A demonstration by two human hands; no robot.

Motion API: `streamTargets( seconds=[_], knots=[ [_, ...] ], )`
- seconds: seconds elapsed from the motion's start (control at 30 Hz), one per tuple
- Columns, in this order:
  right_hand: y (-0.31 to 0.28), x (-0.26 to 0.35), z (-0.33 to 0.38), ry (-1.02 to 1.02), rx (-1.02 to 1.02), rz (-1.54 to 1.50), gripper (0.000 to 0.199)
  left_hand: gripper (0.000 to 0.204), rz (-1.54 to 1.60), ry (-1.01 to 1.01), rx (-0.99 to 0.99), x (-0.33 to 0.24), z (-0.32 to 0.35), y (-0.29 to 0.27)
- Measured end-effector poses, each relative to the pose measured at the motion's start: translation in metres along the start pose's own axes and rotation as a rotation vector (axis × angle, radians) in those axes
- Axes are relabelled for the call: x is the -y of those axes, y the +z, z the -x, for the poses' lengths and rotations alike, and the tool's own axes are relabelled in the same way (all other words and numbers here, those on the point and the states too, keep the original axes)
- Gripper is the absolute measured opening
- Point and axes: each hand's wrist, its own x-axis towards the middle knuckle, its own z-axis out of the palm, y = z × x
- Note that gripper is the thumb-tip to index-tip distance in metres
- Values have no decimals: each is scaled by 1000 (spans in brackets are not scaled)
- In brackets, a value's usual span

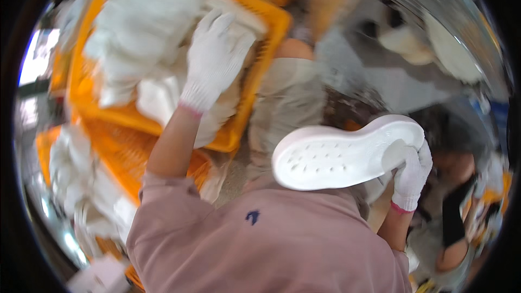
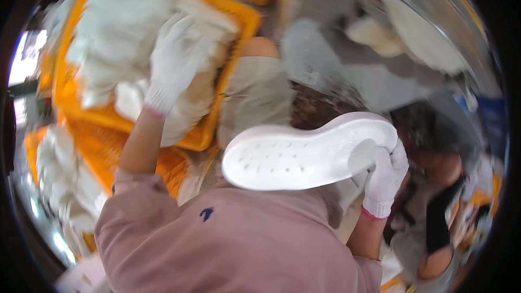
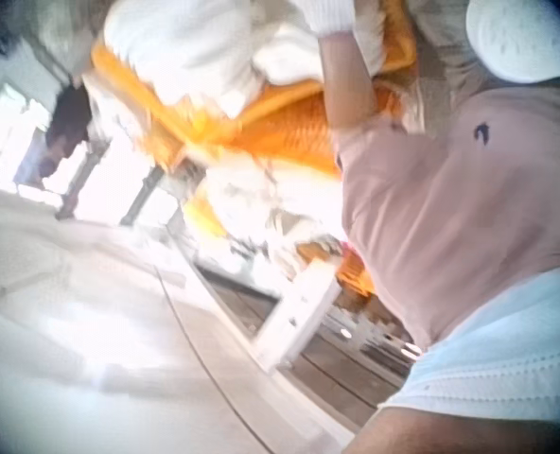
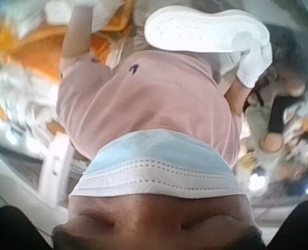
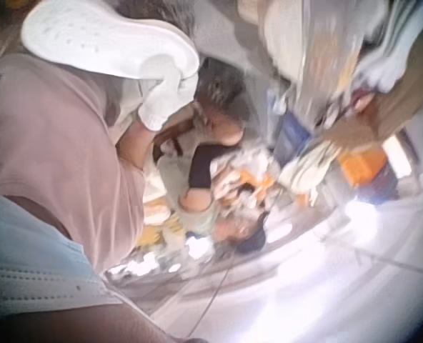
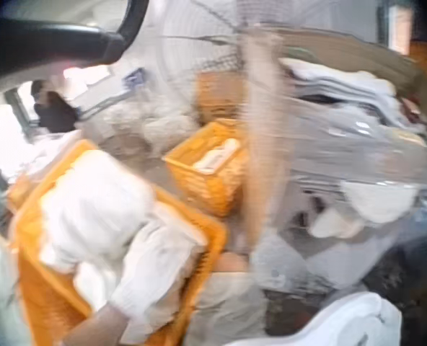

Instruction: The person repeatedly picks white shoe insoles from a yellow crate, rubs each insole against a rotating brush on a machine, and returns them to the crate. The process is continuous and repetitive, with the person handling one insole at a time.

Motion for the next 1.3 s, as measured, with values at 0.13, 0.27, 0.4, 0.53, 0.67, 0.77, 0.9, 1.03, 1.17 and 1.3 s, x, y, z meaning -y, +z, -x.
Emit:
streamTargets(
  seconds=[0.13, 0.27, 0.4, 0.53, 0.67, 0.77, 0.9, 1.03, 1.17, 1.3],
  knots=[
    [-54, -11, 33, 81, -448, -50, 42, 73, 1191, -414, 402, -136, 25, 47],
    [-40, -22, 55, 202, -182, 305, 40, 62, 1998, -1130, 1079, -264, 27, 144],
    [-9, -13, 39, -181, -544, 275, 41, 43, 2132, -760, 638, -331, 5, 197],
    [-7, -3, -23, -298, -500, 500, 39, 37, 1877, -581, 719, -341, -49, 233],
    [-12, -7, -100, -350, -375, 380, 32, 42, 1946, -980, 811, -309, -89, 295],
    [-17, -13, -150, -358, -328, 405, 22, 50, 1545, -1003, 794, -255, -99, 298],
    [-22, -18, -189, -646, -169, 902, 31, 54, 975, -427, 802, -200, -95, 224],
    [-15, -17, -200, -403, -177, 712, 39, 46, 1200, -294, 965, -212, -75, 170],
    [-4, -3, -146, -94, -128, 475, 54, 48, 1617, -584, 814, -281, -41, 200],
    [-5, 1, -92, -175, -473, 580, 73, 39, 1839, -846, 452, -345, -39, 259]
  ],
)
